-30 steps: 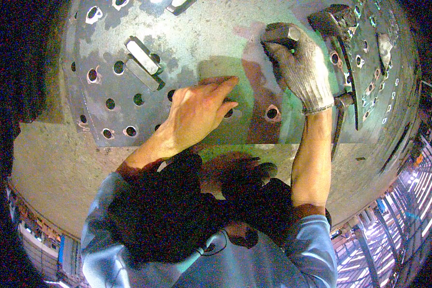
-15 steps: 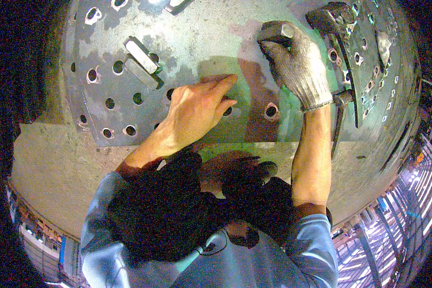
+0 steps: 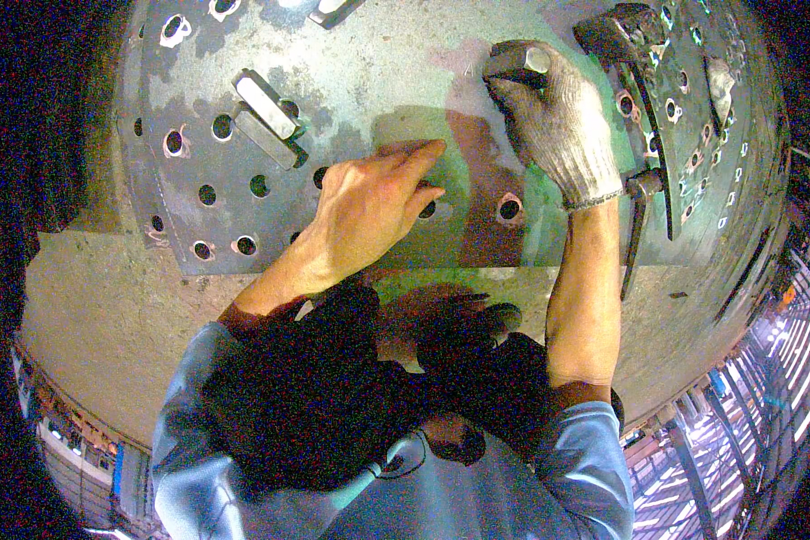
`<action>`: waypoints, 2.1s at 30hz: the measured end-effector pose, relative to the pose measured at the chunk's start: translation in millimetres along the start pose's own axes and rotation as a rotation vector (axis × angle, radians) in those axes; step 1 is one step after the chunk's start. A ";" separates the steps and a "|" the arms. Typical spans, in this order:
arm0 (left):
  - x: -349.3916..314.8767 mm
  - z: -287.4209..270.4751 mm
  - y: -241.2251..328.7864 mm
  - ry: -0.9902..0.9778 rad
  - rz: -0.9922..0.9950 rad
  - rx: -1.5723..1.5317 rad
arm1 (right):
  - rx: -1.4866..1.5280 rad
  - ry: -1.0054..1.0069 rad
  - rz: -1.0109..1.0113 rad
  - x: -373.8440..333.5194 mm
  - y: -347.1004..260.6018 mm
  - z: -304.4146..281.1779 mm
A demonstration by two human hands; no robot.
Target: The person repeatedly places small metal pins into holes on a perforated metal sheet and strikes them with a hammer. They continue this process across multiple holes, occasionally adjusting the pin or hammer position.
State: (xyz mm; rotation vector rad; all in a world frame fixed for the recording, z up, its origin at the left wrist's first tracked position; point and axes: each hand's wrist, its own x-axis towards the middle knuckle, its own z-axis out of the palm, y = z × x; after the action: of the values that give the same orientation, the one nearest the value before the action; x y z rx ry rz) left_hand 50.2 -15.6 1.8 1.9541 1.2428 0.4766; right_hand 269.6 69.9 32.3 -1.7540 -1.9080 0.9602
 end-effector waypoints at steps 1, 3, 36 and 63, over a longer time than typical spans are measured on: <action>0.0 -0.4 0.0 0.001 0.000 0.000 | 0.010 -0.001 0.010 0.4 -0.3 0.4; -0.1 0.7 -0.5 0.025 0.009 -0.015 | 0.028 -0.003 0.031 -0.1 0.1 1.2; 0.8 -0.9 0.2 -0.008 -0.004 0.006 | -0.037 0.012 0.011 -0.3 -0.5 2.8; 0.4 0.6 -0.9 0.006 0.008 0.010 | -0.014 0.020 0.059 -2.3 -7.9 2.8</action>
State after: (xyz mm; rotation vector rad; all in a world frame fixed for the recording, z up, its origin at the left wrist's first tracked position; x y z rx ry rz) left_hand 50.2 -15.3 0.7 1.9685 1.2432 0.4814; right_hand 262.4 67.1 36.2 -1.8306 -1.8641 0.9493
